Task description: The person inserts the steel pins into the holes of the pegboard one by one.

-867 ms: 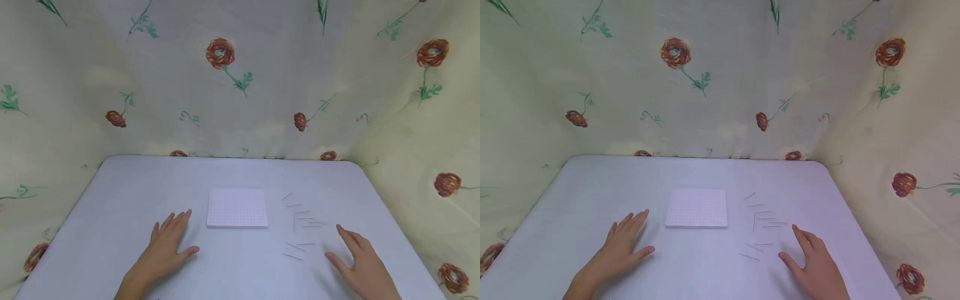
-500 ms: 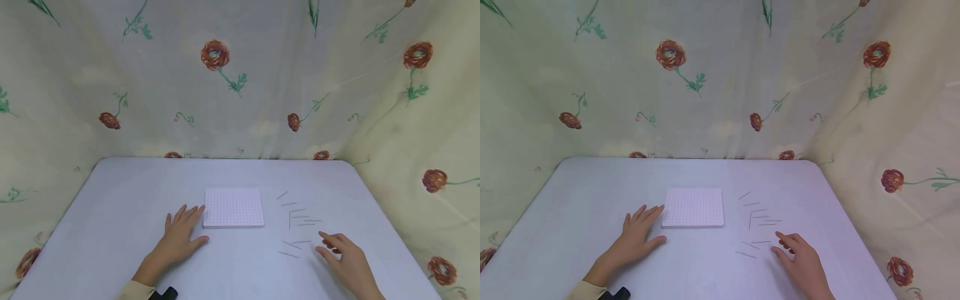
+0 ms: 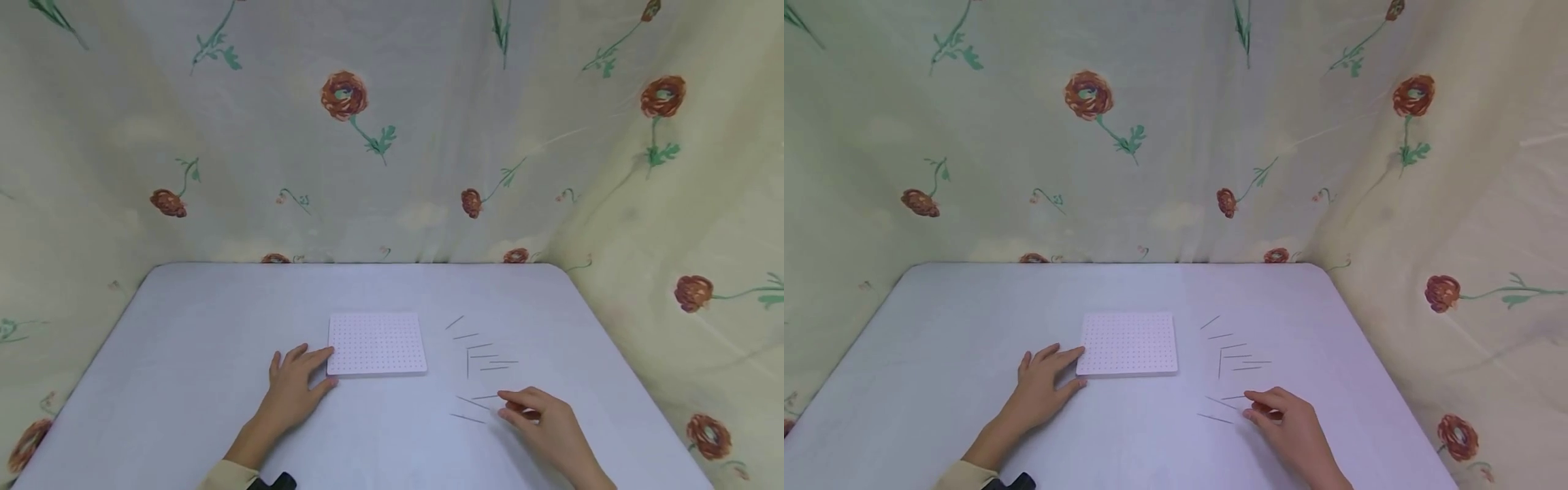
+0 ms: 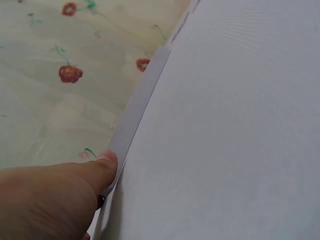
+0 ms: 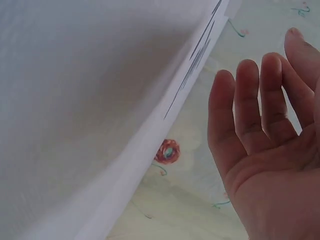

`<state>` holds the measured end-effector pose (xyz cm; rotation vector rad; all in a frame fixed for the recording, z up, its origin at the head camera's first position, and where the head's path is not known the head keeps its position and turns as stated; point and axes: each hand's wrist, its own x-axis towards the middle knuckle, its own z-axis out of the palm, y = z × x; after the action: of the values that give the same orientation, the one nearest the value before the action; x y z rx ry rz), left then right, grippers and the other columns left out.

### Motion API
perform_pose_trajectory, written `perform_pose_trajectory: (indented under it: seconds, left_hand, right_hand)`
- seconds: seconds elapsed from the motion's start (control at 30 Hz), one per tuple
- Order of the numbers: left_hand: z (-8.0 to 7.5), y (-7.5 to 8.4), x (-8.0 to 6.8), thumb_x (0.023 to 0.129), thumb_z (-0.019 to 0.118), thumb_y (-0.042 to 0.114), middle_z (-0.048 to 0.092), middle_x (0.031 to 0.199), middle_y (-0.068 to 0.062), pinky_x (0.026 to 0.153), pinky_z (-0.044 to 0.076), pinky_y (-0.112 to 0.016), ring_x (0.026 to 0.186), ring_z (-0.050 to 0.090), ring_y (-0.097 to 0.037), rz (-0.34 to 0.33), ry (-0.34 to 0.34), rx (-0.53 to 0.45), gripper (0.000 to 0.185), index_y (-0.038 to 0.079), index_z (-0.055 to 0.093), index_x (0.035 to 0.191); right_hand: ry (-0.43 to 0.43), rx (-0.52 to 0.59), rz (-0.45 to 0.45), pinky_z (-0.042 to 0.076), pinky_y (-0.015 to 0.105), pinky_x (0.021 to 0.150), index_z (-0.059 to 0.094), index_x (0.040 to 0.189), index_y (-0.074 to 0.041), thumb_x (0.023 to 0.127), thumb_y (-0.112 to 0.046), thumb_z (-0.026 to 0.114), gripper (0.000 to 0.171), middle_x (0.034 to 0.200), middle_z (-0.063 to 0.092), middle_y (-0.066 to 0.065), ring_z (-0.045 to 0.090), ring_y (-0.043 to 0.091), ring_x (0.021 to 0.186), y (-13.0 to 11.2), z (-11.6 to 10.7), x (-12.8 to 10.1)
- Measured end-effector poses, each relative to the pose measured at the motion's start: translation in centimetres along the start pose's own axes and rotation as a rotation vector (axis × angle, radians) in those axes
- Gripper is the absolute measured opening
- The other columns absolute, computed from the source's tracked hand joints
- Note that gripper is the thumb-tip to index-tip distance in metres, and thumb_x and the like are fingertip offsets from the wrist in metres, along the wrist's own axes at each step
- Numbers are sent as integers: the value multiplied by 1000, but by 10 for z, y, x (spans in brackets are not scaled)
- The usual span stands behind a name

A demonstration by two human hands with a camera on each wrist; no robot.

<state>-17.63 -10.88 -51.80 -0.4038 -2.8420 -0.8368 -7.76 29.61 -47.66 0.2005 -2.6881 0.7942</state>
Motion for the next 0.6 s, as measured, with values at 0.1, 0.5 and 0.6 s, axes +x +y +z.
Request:
perform_pose_trajectory:
  seconds: [0.1,0.5,0.6]
  left_hand:
    - [1,1,0,82,72,37,62,130,0,110,2,-67,135,37,-33,-38,-1,-27,52,23,58,129]
    - [2,3,2,82,72,36,62,129,-2,112,2,-65,136,36,-33,-61,-10,-45,51,23,58,129]
    - [2,3,1,82,72,36,62,129,-2,111,2,-65,136,36,-33,-62,-7,-48,51,23,58,129]
  right_hand:
    - [-28,11,-3,55,15,65,75,98,-17,73,-15,80,26,81,65,-19,59,-8,74,2,3,-1]
    - [-188,-25,103,51,20,75,75,93,-31,73,-25,80,21,80,62,-28,57,-8,77,1,9,-4]
    - [-219,-68,88,50,23,76,75,92,-32,74,-28,79,19,79,61,-29,56,-8,77,0,11,-3]
